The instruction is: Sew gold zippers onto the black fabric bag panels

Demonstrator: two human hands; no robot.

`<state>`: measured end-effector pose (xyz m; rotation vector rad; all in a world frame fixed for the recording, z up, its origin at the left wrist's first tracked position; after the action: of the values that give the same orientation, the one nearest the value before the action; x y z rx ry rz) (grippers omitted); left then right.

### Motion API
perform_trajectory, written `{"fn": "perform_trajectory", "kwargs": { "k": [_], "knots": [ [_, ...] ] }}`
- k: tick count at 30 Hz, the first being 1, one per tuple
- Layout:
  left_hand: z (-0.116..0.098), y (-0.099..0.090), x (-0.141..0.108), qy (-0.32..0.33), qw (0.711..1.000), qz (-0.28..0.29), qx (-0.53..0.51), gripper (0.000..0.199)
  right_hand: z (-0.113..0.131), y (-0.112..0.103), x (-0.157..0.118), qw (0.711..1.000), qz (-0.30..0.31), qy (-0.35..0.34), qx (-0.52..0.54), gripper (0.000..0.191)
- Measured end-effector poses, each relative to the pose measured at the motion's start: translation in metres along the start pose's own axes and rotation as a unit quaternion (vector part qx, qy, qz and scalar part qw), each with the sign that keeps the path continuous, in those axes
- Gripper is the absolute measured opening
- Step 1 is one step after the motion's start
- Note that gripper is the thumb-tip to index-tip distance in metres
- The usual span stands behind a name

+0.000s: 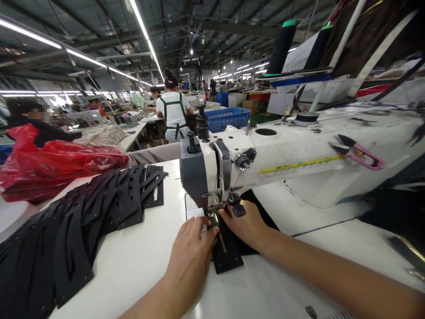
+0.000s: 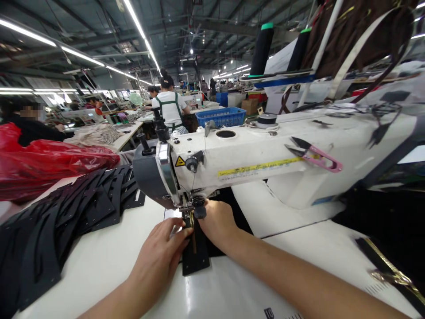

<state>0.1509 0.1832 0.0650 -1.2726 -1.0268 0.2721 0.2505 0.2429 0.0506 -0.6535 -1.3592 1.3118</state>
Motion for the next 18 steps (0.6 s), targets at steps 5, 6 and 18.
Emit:
{"fn": "perform_trajectory", "kwargs": {
  "k": [5,6,18],
  "knots": [
    [-0.013,-0.007,-0.017,0.031,0.999,-0.031,-0.007,0.019,0.036,-0.031,-0.069,0.969,-0.071,-0.224,0.076,0.031],
    [-0.016,-0.007,-0.018,0.047,0.998,-0.033,-0.013,0.020,0.041,-0.035,-0.080,0.960,-0.089,-0.253,0.084,0.032],
    [-0.012,-0.004,-0.012,0.085,0.996,-0.041,0.009,0.020,0.036,-0.027,-0.074,0.949,-0.132,-0.252,0.134,0.036]
  ]
}}
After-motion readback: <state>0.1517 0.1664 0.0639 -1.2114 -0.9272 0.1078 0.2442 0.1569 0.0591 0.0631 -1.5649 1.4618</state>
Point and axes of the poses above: each hand's wrist, its own x-axis towards the middle knuckle, its own y-axis out of the palm, z = x × y, the point moved 8 cm from there along x, towards the middle knuckle, and after that the axes turned 3 degrees about y, right-handed, at the moved point
